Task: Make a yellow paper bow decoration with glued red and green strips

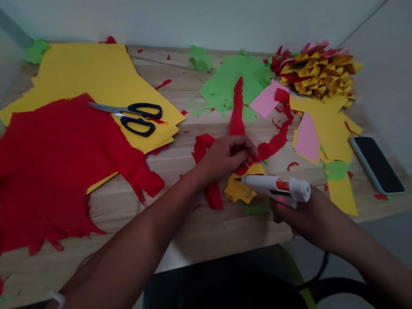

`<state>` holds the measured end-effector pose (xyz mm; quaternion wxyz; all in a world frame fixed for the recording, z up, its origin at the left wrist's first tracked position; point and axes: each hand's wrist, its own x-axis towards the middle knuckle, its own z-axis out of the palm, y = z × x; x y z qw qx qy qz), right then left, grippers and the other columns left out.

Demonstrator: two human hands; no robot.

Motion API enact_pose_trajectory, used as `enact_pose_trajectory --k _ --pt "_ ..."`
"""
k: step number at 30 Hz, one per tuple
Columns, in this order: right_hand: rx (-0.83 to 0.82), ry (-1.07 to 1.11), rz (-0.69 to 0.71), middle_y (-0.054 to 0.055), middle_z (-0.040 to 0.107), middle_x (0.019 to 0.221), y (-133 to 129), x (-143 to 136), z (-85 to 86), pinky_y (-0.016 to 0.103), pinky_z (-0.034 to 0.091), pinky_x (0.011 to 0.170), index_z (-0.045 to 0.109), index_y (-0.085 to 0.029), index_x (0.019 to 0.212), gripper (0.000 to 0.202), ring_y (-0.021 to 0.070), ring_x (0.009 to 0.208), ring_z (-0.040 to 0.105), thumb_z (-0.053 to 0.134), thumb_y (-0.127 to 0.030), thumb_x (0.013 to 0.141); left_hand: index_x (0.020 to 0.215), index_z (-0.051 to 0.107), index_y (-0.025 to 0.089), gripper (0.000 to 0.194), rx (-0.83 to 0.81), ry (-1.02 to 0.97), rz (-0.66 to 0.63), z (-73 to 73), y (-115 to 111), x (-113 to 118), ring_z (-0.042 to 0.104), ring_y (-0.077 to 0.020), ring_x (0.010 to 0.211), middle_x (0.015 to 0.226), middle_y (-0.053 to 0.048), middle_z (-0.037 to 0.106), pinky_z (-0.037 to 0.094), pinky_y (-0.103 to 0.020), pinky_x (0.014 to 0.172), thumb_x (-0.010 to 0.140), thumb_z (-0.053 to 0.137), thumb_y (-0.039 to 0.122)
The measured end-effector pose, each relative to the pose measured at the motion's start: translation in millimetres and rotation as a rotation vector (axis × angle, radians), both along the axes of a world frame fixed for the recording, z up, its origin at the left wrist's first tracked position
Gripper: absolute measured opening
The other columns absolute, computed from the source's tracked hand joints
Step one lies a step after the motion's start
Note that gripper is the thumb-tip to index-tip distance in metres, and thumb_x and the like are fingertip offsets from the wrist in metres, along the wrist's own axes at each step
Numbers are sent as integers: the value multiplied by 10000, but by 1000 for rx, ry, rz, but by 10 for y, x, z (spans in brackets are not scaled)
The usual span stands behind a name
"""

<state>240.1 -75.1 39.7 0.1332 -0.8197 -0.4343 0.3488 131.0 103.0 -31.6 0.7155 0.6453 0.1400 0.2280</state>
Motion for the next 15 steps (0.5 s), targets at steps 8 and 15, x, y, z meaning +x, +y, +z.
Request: enact_pose_trajectory --k 8,15 --pt "-13 -30 49 -2 592 534 8 -8 15 242 395 465 584 -202 714 127 150 488 566 499 -293 689 775 641 131 193 23 20 -7 20 4 0 618 -69 615 669 15 639 504 -180 617 775 503 -5" --pt "6 10 48 -10 582 515 -7 4 13 237 387 453 589 -198 706 117 138 461 543 500 -274 714 798 647 132 190 64 21 -23 -28 17 -2 630 -72 637 688 10 652 501 -183 629 766 507 7"
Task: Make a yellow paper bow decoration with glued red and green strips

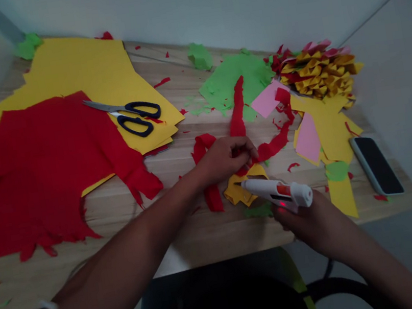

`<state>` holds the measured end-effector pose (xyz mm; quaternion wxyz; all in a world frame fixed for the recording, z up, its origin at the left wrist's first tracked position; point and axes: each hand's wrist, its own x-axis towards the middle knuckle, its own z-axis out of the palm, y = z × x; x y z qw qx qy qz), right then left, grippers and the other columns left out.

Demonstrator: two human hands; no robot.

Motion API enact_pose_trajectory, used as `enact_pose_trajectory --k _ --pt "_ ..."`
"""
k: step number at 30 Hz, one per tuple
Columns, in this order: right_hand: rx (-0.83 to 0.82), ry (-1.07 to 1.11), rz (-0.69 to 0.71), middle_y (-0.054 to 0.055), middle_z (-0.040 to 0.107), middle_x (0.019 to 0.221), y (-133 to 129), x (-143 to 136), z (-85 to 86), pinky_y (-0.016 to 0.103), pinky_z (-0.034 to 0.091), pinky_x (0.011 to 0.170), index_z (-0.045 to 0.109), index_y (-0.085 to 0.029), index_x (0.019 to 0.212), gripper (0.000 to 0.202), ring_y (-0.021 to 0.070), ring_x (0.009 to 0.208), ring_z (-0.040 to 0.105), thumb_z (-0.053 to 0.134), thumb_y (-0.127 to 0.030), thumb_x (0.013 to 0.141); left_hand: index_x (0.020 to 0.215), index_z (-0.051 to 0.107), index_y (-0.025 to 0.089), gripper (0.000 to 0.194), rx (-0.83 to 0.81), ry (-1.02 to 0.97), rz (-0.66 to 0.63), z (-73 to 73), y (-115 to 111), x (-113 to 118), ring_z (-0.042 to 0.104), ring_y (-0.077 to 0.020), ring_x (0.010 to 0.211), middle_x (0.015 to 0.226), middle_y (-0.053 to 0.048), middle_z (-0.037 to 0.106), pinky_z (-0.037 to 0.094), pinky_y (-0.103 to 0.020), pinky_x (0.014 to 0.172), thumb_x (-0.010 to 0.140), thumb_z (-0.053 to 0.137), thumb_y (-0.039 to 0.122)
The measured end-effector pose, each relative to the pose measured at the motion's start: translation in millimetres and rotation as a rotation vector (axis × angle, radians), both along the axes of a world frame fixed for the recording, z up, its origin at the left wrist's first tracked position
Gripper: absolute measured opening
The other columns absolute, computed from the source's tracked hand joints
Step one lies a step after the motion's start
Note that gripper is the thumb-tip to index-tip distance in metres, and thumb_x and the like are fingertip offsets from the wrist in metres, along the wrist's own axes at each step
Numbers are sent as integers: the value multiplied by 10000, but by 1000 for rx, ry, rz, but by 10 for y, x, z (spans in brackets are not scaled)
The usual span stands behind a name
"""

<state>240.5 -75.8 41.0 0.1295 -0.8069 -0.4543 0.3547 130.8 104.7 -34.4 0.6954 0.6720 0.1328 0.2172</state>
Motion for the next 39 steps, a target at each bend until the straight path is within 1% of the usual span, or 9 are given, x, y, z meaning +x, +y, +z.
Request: enact_pose_trajectory --k 5,9,14,18,24,27,32,39 --pt "36 1 6 -12 593 529 -38 36 -21 238 381 456 635 -189 781 144 144 473 547 519 -258 732 800 640 133 167 -49 -17 11 -11 -10 6 629 -78 634 685 7 647 505 -187 617 767 520 22" --pt "37 0 -2 -20 568 530 -32 39 -16 229 363 452 637 -182 793 139 129 474 513 526 -231 726 794 639 135 153 -60 -13 7 17 -9 1 633 -84 635 679 7 650 504 -196 625 771 529 31" --pt "0 41 24 -25 544 554 -22 40 6 214 338 464 608 -180 740 93 102 492 474 516 -190 745 796 647 135 147 -18 35 -5 48 22 -10 639 -88 644 689 3 662 499 -187 619 766 542 36" --pt "-19 11 -17 -23 549 541 -34 65 5 221 337 453 611 -183 739 94 113 476 494 521 -213 741 804 649 134 142 -30 24 -14 44 26 -6 647 -93 636 675 5 665 504 -187 610 771 541 49" --pt "-2 43 -41 -44 522 489 -50 105 15 231 369 453 642 -183 831 162 126 452 500 524 -226 728 791 648 134 134 -2 30 19 64 12 -9 643 -92 622 664 5 665 503 -183 595 774 550 45" --pt "-12 48 -51 -41 535 492 -69 127 30 243 385 462 630 -191 819 143 133 454 508 526 -254 744 777 645 129 137 -23 23 15 71 8 -7 640 -84 612 673 -1 669 508 -178 597 777 552 28" --pt "-12 40 -71 -32 526 468 -96 153 40 260 394 457 571 -221 732 76 153 458 528 546 -291 745 774 642 123 180 -47 24 10 81 -5 8 645 -83 596 638 11 656 505 -172 593 767 538 -24" --pt "-18 71 -48 -34 538 484 -39 102 34 251 388 442 530 -228 722 86 140 444 506 556 -307 744 769 632 124 202 -48 37 3 64 -6 22 657 -87 609 652 9 671 508 -174 595 763 524 -46"
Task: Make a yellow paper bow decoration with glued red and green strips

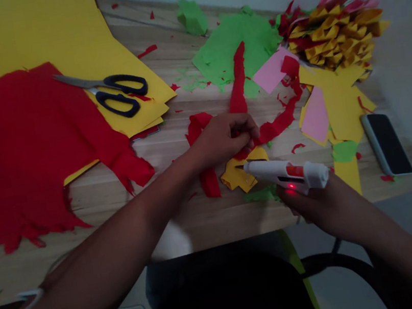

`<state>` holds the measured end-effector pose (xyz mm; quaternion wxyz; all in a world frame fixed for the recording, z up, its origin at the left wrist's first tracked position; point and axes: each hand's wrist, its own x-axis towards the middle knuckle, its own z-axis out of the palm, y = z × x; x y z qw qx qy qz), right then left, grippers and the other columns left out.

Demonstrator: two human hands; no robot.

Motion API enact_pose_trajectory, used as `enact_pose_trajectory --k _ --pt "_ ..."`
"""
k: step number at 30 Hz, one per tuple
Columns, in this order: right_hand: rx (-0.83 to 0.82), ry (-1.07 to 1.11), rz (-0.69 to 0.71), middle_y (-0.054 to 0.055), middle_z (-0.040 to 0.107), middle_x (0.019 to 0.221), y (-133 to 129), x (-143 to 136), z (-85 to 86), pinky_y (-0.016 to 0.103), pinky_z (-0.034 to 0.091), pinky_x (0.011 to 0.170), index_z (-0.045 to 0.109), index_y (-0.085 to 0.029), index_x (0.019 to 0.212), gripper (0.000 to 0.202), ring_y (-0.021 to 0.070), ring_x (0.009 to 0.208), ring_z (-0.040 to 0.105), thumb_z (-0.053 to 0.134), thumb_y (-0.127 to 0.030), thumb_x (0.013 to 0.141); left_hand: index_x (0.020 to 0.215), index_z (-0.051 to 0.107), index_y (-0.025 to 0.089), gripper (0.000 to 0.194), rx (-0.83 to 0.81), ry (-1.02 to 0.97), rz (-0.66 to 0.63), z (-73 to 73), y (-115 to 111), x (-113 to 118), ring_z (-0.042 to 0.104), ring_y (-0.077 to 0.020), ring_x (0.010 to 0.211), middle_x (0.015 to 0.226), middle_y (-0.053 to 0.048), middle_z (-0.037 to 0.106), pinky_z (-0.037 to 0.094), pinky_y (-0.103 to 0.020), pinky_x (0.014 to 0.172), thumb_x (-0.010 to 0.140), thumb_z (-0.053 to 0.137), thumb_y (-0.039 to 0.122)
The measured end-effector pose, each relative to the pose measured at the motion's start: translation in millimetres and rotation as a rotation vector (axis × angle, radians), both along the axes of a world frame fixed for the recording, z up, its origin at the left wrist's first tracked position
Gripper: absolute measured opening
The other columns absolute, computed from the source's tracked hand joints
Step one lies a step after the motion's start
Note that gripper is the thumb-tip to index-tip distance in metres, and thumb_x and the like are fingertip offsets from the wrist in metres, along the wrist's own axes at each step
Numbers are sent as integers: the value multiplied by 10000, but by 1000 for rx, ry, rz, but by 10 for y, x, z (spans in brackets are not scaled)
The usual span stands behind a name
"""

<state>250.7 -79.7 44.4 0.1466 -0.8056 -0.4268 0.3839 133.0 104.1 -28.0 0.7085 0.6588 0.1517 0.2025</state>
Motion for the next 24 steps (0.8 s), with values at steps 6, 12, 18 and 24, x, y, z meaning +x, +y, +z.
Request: enact_pose_trajectory --k 6,12,18,24 --pt "-30 -21 29 -19 574 521 91 -67 0 240 368 427 576 -211 739 97 136 454 516 557 -306 732 758 630 129 202 20 -52 18 -56 0 15 645 -81 627 663 12 663 509 -175 614 754 520 -40" --pt "-15 -77 42 -19 549 506 75 -48 10 231 342 423 545 -208 673 93 126 462 499 553 -290 715 771 638 131 194 46 -29 10 -26 0 5 643 -90 622 652 7 671 502 -186 616 751 519 -20" --pt "-29 -24 28 -38 521 513 31 -25 34 218 353 423 587 -197 760 92 114 459 482 544 -273 732 771 637 133 172 41 -17 4 -18 11 -5 652 -92 629 660 2 674 512 -186 618 748 526 4" --pt "-23 -31 32 -34 501 508 -5 18 45 214 323 422 553 -196 697 69 104 457 458 542 -254 731 775 631 137 143 32 -4 0 -15 18 -12 652 -91 616 658 -2 679 516 -185 605 757 543 25"
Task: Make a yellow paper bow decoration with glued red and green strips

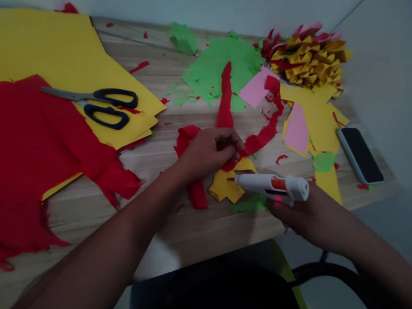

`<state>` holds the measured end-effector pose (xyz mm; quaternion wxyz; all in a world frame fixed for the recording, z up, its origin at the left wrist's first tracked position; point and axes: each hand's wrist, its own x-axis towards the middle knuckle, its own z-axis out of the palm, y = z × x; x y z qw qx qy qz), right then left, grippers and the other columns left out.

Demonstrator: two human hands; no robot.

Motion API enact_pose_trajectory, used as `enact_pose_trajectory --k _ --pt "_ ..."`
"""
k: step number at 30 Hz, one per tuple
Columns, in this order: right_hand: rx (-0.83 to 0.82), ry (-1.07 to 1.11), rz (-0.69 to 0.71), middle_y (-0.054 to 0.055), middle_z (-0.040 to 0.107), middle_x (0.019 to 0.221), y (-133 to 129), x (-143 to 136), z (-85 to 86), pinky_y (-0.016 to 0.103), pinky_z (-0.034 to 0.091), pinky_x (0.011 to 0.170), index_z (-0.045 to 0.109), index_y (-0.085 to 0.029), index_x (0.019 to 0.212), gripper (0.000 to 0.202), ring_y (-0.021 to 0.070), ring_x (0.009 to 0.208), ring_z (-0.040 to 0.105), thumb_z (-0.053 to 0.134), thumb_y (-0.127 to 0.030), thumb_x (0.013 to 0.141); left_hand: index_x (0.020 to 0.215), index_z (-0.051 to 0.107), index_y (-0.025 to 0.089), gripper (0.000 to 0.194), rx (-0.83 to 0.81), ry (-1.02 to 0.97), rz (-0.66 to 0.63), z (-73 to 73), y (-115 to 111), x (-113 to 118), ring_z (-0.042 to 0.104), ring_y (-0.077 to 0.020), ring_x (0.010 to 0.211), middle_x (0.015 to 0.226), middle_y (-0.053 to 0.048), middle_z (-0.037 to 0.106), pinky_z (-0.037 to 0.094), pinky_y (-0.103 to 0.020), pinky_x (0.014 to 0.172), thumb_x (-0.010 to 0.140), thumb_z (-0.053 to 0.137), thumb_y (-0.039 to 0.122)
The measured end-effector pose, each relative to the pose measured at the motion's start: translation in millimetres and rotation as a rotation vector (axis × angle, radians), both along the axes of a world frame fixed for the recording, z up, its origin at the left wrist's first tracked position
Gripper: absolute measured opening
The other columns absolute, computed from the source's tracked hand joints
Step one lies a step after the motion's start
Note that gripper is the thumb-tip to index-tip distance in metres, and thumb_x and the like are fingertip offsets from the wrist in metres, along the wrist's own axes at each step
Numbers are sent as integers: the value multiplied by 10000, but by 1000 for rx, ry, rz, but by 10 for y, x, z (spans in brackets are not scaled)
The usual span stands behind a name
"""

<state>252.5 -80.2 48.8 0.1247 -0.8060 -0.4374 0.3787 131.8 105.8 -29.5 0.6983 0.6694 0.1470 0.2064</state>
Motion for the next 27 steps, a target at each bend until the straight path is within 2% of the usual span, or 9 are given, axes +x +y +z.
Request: enact_pose_trajectory --k 8,12,15,17,19,22,23,25,27 --pt "-10 37 -68 -27 518 534 -62 35 -24 226 334 439 628 -183 751 86 109 475 462 560 -231 732 801 630 132 94 -11 0 11 17 4 -16 675 -113 627 659 -13 685 531 -202 607 779 568 64" --pt "18 116 -139 -22 539 537 -211 98 -52 227 338 410 640 -193 735 118 107 443 449 623 -309 748 796 645 131 63 -3 -55 36 17 -13 -40 660 -100 616 659 -8 683 521 -191 598 791 597 90" --pt "73 208 -226 -21 529 500 -436 146 -83 235 367 414 679 -198 759 260 121 431 469 622 -443 825 809 640 145 22 -54 -246 198 10 0 -21 666 -110 635 675 -1 675 549 -219 627 824 631 159" --pt "179 262 -318 -3 562 517 -593 139 -121 250 409 447 706 -198 818 339 139 460 511 585 -509 875 814 626 162 57 -72 -374 344 42 29 3 650 -108 616 668 13 657 554 -229 612 834 660 204" --pt "335 341 -395 50 682 684 -698 75 -162 276 472 513 717 -209 896 359 170 564 598 587 -544 877 811 623 174 85 -30 -490 471 157 52 -22 610 -97 572 649 25 633 533 -221 562 834 686 226" --pt "503 369 -484 91 750 980 -674 -158 -167 288 532 587 727 -252 979 357 232 816 687 665 -562 813 815 628 191 52 69 -672 669 515 -6 -299 558 -93 539 637 39 583 490 -219 502 849 666 179" --pt "523 353 -506 85 754 968 -602 -273 -145 271 527 561 731 -262 979 349 230 819 688 692 -555 795 817 630 197 70 101 -725 745 667 -69 -471 547 -95 536 637 43 567 478 -222 489 849 644 138" --pt "531 398 -468 69 750 837 -353 -567 -72 236 474 458 739 -257 949 332 192 675 661 713 -544 784 802 645 202 171 183 -798 913 964 -269 -916 521 -100 534 648 43 550 469 -236 482 808 605 36" --pt "521 604 -289 43 696 656 27 -962 -1 225 377 359 732 -222 884 362 144 468 549 667 -569 799 740 652 195 208 272 -768 1091 1185 -555 -1439 510 -114 533 656 36 557 462 -265 459 729 610 -8"
